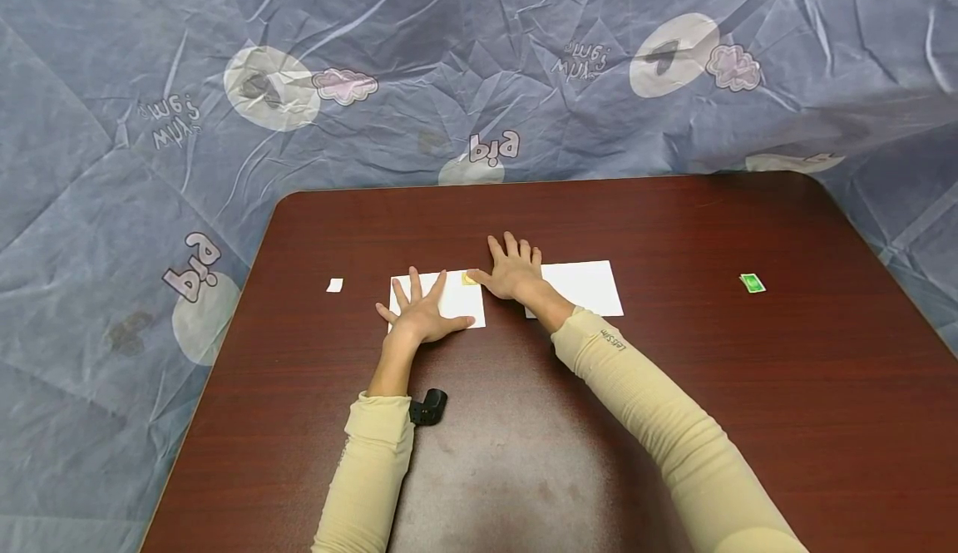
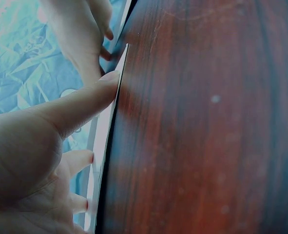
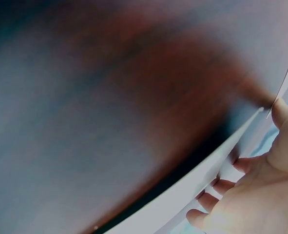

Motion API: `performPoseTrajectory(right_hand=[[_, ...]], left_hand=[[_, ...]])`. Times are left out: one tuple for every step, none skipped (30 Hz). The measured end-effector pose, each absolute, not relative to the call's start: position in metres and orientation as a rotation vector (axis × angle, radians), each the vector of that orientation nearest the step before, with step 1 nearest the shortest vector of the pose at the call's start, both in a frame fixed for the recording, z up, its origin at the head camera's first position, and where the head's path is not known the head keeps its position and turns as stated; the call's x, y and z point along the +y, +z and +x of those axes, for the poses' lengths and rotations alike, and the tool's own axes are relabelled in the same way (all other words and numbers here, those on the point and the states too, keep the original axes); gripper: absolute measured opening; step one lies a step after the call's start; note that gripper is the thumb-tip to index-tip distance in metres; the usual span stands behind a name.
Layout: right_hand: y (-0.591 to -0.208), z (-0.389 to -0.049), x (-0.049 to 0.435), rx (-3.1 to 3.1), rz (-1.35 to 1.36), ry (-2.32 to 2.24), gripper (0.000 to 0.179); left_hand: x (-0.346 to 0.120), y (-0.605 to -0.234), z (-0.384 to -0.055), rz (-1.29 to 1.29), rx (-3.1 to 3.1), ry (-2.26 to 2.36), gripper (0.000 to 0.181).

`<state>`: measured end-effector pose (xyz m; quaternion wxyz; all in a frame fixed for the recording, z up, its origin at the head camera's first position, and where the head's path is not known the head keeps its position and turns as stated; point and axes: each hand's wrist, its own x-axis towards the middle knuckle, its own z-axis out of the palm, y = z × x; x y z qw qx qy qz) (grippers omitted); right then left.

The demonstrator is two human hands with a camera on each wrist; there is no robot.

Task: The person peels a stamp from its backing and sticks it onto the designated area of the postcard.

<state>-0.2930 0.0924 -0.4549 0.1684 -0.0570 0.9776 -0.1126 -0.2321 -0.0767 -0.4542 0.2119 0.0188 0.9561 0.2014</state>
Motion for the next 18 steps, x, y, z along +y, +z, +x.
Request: performPoseTrajectory(right_hand=[[-0.4547,-0.2930,0.0923,2.780,-0.160,-0.323,0.079],[-0.4542,-0.2926,0.0921,2.780,-0.158,-0.326,0.079],[-0.4542,-0.2927,0.0919,2.779,-0.153,-0.323,0.078],[-0.4542,-0.2927,0.0916,2.777,-0.150,-0.323,0.078],[-0.4543,-0.2928,0.0915,2.778,-0.148,-0.328,0.077],[-0.4546,-0.2931,0.0913,2.777,-0.144,-0.328,0.077],[-0.4551,-0.2934,0.0912,2.777,-0.141,-0.328,0.076],[-0.4554,-0.2935,0.0910,2.776,-0.139,-0.330,0.076],[-0.4558,-0.2936,0.0910,2.776,-0.138,-0.335,0.076],[-0.4561,-0.2937,0.0909,2.777,-0.137,-0.341,0.076],[-0.4562,-0.2936,0.0909,2.778,-0.135,-0.345,0.076],[-0.4562,-0.2933,0.0908,2.779,-0.134,-0.349,0.075],[-0.4562,-0.2931,0.0906,2.780,-0.132,-0.355,0.075],[-0.4560,-0.2926,0.0905,2.781,-0.132,-0.361,0.075],[-0.4557,-0.2922,0.0904,2.781,-0.133,-0.365,0.075],[-0.4553,-0.2919,0.0903,2.781,-0.134,-0.369,0.074],[-0.4554,-0.2917,0.0901,2.780,-0.135,-0.371,0.074],[-0.4555,-0.2918,0.0900,2.779,-0.135,-0.373,0.074]], left_hand=[[-0.0767,-0.4540,-0.2320,0.052,2.656,0.562,0.095],[-0.0767,-0.4539,-0.2319,0.052,2.657,0.564,0.095],[-0.0768,-0.4537,-0.2318,0.052,2.658,0.567,0.095],[-0.0768,-0.4534,-0.2317,0.051,2.658,0.570,0.095],[-0.0768,-0.4532,-0.2315,0.051,2.658,0.572,0.095],[-0.0768,-0.4530,-0.2314,0.051,2.658,0.573,0.095],[-0.0767,-0.4528,-0.2313,0.051,2.659,0.573,0.095],[-0.0767,-0.4526,-0.2313,0.051,2.659,0.572,0.095],[-0.0767,-0.4525,-0.2313,0.051,2.659,0.572,0.095],[-0.0767,-0.4526,-0.2313,0.051,2.659,0.570,0.095],[-0.0767,-0.4526,-0.2313,0.052,2.661,0.567,0.094],[-0.0768,-0.4527,-0.2314,0.052,2.661,0.565,0.094],[-0.0768,-0.4529,-0.2314,0.053,2.662,0.565,0.094],[-0.0769,-0.4530,-0.2315,0.053,2.662,0.564,0.094],[-0.0769,-0.4532,-0.2315,0.053,2.663,0.564,0.094],[-0.0770,-0.4534,-0.2315,0.053,2.662,0.564,0.094],[-0.0771,-0.4535,-0.2315,0.052,2.662,0.564,0.094],[-0.0771,-0.4537,-0.2315,0.052,2.661,0.566,0.094]])
